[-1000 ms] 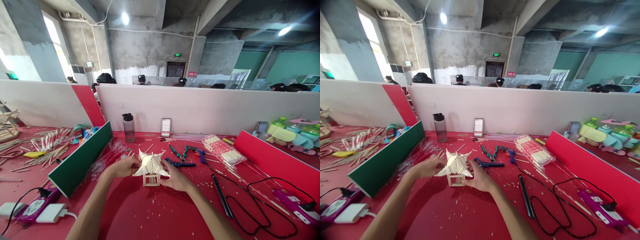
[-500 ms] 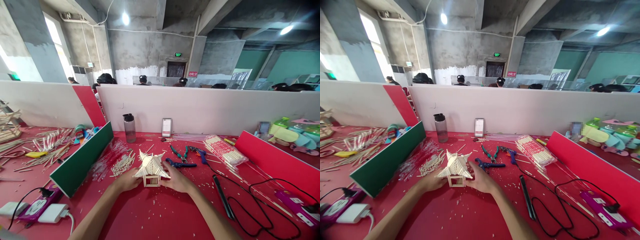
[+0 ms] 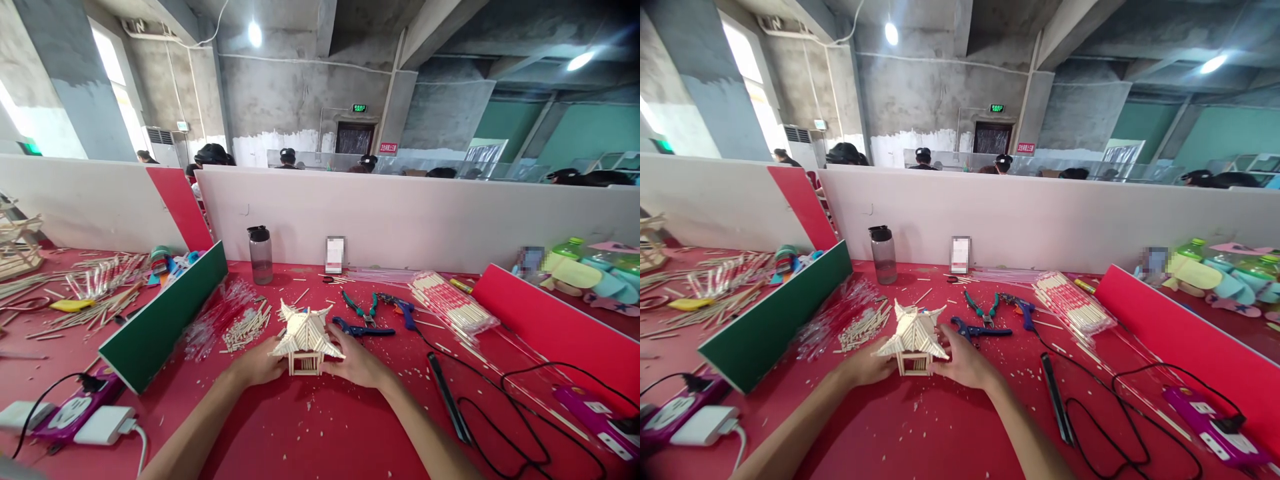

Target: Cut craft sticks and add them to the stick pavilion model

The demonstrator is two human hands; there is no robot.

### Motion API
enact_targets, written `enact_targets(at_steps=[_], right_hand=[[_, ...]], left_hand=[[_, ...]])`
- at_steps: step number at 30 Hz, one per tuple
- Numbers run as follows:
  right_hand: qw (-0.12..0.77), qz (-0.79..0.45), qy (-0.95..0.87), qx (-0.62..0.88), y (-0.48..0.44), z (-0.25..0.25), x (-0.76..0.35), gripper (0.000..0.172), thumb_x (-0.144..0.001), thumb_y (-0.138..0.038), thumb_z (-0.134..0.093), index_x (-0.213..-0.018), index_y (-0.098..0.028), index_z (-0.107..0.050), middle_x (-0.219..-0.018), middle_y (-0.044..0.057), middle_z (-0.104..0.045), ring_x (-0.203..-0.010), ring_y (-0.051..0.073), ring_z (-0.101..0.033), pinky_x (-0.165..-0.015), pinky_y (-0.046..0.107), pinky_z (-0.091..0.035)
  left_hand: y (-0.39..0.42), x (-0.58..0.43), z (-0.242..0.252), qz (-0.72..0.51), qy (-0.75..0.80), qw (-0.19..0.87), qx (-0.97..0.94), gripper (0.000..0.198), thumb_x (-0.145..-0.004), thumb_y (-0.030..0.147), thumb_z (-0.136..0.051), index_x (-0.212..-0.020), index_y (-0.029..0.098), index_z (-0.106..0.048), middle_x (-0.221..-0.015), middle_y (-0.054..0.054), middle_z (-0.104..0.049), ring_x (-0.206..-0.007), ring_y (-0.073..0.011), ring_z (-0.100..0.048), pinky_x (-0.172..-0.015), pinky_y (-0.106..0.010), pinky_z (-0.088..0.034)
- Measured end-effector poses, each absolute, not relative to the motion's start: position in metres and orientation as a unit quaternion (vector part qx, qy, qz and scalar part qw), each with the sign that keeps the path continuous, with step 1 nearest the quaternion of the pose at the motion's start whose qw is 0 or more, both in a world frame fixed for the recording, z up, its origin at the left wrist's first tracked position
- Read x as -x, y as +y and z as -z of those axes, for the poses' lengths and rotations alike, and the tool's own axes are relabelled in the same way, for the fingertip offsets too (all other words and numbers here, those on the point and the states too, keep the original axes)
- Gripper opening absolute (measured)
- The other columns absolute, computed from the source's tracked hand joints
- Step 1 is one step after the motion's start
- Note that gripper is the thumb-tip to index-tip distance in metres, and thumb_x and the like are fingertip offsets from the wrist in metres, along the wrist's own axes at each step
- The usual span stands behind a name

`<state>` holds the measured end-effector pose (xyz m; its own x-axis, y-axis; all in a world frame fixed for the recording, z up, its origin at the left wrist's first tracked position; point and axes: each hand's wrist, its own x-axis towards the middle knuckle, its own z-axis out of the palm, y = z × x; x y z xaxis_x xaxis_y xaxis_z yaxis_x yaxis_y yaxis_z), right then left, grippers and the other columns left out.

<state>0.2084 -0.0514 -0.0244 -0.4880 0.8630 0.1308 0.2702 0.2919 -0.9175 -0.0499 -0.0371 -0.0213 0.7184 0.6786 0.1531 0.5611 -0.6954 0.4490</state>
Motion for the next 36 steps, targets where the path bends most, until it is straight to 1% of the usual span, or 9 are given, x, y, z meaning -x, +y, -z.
enact_targets(at_steps=[2, 7, 10, 16, 20, 24, 26, 29, 36], right_hand=[[0.325, -0.449, -0.735, 0.391, -0.053, 0.023, -0.208, 0.078, -0.074, -0.032, -0.076, -0.141, -0.02, -0.037, -0.143, 0.016, -0.047, -0.12, 0.027, -0.058, -0.097, 0.04, -0.051], [0.319, -0.447, -0.755, 0.358, -0.056, 0.019, -0.207, 0.063, -0.076, -0.032, -0.077, -0.131, -0.02, -0.047, -0.129, 0.012, -0.059, -0.117, 0.026, -0.06, -0.101, 0.041, -0.048], [0.324, -0.437, -0.755, 0.365, -0.057, 0.019, -0.207, 0.064, -0.074, -0.035, -0.079, -0.129, -0.021, -0.049, -0.128, 0.012, -0.06, -0.114, 0.027, -0.061, -0.1, 0.042, -0.048], [0.319, -0.431, -0.76, 0.368, -0.056, 0.021, -0.203, 0.07, -0.077, -0.04, -0.077, -0.135, -0.02, -0.045, -0.133, 0.015, -0.056, -0.118, 0.028, -0.058, -0.1, 0.042, -0.048], [0.324, -0.435, -0.746, 0.386, -0.058, 0.024, -0.206, 0.075, -0.074, -0.037, -0.079, -0.135, -0.021, -0.039, -0.134, 0.015, -0.053, -0.109, 0.024, -0.062, -0.093, 0.036, -0.052], [0.314, -0.374, -0.763, 0.423, -0.064, 0.017, -0.215, 0.045, -0.079, -0.035, -0.073, -0.117, -0.022, -0.051, -0.112, 0.007, -0.064, -0.09, 0.019, -0.065, -0.08, 0.031, -0.053], [0.275, -0.332, -0.806, 0.406, -0.066, 0.011, -0.218, 0.034, -0.082, -0.033, -0.07, -0.112, -0.022, -0.058, -0.109, 0.006, -0.066, -0.093, 0.02, -0.064, -0.084, 0.031, -0.051], [0.225, -0.272, -0.859, 0.37, -0.066, 0.007, -0.217, 0.033, -0.084, -0.031, -0.069, -0.115, -0.024, -0.063, -0.116, 0.007, -0.065, -0.108, 0.024, -0.059, -0.096, 0.035, -0.046], [0.176, -0.192, -0.887, 0.382, -0.064, 0.014, -0.212, 0.032, -0.087, -0.035, -0.066, -0.117, -0.023, -0.066, -0.109, 0.009, -0.068, -0.111, 0.026, -0.057, -0.098, 0.036, -0.044]], left_hand=[[-0.038, 0.049, 0.023, -0.168, 0.34, 0.184, -0.907, 0.049, -0.082, 0.008, -0.046, -0.126, 0.025, -0.059, -0.127, -0.005, -0.063, -0.118, -0.0237, -0.056, -0.105, -0.033, -0.043], [-0.039, 0.051, 0.023, -0.148, 0.33, 0.205, -0.91, 0.041, -0.083, 0.01, -0.048, -0.118, 0.025, -0.062, -0.111, -0.004, -0.069, -0.109, -0.0232, -0.061, -0.097, -0.031, -0.048], [-0.039, 0.054, 0.024, -0.14, 0.33, 0.207, -0.91, 0.039, -0.082, 0.01, -0.049, -0.114, 0.025, -0.064, -0.108, -0.004, -0.07, -0.104, -0.0231, -0.063, -0.095, -0.031, -0.049], [-0.037, 0.054, 0.03, -0.15, 0.332, 0.18, -0.914, 0.041, -0.08, 0.009, -0.05, -0.115, 0.025, -0.063, -0.114, -0.004, -0.068, -0.11, -0.0237, -0.06, -0.099, -0.033, -0.047], [-0.037, 0.054, 0.032, -0.172, 0.313, 0.163, -0.92, 0.044, -0.08, 0.007, -0.046, -0.119, 0.024, -0.06, -0.122, -0.005, -0.064, -0.116, -0.0225, -0.057, -0.101, -0.033, -0.045], [-0.036, 0.057, 0.035, -0.167, 0.323, 0.148, -0.92, 0.043, -0.08, 0.006, -0.045, -0.117, 0.023, -0.06, -0.116, -0.006, -0.067, -0.109, -0.0224, -0.06, -0.097, -0.031, -0.047], [-0.034, 0.059, 0.035, -0.152, 0.334, 0.151, -0.918, 0.039, -0.081, 0.006, -0.046, -0.112, 0.023, -0.062, -0.108, -0.005, -0.069, -0.101, -0.0219, -0.063, -0.09, -0.029, -0.049], [-0.032, 0.062, 0.035, -0.142, 0.342, 0.154, -0.916, 0.035, -0.081, 0.007, -0.046, -0.106, 0.023, -0.064, -0.102, -0.005, -0.07, -0.095, -0.0211, -0.064, -0.083, -0.027, -0.05], [-0.033, 0.061, 0.034, -0.136, 0.327, 0.139, -0.925, 0.036, -0.078, 0.005, -0.046, -0.102, 0.024, -0.065, -0.098, -0.003, -0.07, -0.092, -0.0206, -0.064, -0.083, -0.027, -0.048]])
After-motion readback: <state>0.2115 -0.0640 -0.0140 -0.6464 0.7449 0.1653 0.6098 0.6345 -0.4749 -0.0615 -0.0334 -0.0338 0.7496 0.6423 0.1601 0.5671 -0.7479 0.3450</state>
